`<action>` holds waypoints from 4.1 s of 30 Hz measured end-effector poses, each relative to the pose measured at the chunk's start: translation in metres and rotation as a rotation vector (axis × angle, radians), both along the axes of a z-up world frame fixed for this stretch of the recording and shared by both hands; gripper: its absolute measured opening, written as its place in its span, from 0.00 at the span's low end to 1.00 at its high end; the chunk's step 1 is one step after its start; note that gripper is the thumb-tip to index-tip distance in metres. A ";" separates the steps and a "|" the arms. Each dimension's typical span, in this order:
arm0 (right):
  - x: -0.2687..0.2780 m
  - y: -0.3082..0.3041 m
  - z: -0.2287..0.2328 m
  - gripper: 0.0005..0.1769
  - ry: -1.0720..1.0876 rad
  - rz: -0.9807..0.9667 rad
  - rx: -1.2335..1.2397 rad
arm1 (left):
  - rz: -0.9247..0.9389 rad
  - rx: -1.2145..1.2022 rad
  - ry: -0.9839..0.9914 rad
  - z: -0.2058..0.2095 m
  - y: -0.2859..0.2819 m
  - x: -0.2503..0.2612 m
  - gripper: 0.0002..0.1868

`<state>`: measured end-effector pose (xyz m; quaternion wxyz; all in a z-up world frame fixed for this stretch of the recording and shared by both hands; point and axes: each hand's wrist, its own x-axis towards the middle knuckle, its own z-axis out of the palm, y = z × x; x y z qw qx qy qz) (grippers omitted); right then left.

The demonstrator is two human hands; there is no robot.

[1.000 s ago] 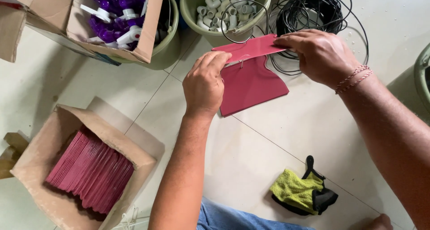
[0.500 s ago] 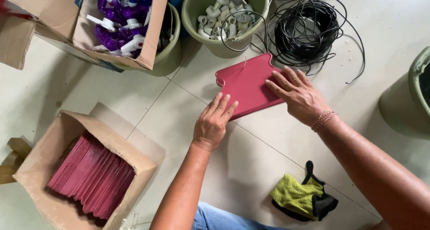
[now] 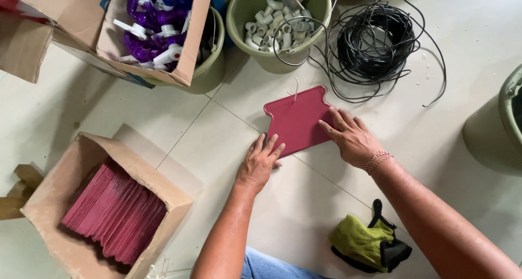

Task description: The person sits on the floor and wipes red plastic parts with a cloth. They handle the parts one at a time, wiping both sides, then place them into a cardboard box. The person repeats this process for several parts.

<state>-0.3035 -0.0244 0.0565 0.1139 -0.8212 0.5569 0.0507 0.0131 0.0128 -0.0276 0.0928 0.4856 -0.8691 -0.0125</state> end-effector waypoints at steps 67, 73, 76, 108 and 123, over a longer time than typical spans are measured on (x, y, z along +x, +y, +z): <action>0.139 0.140 0.003 0.40 -0.315 0.155 -0.152 | 1.126 0.171 0.257 0.145 0.087 0.402 0.26; 0.141 0.139 0.008 0.40 -0.332 0.197 -0.184 | 1.038 -0.001 0.301 0.180 0.080 0.399 0.17; 0.138 0.140 0.010 0.39 -0.325 0.165 -0.201 | 1.256 0.369 0.560 0.207 0.074 0.377 0.18; -0.002 0.193 0.018 0.27 0.110 -0.019 0.342 | 0.123 -0.508 -0.215 0.161 0.125 0.002 0.06; -0.005 0.166 -0.030 0.30 0.016 -0.138 0.383 | 0.175 -0.163 -0.266 0.129 0.123 0.084 0.06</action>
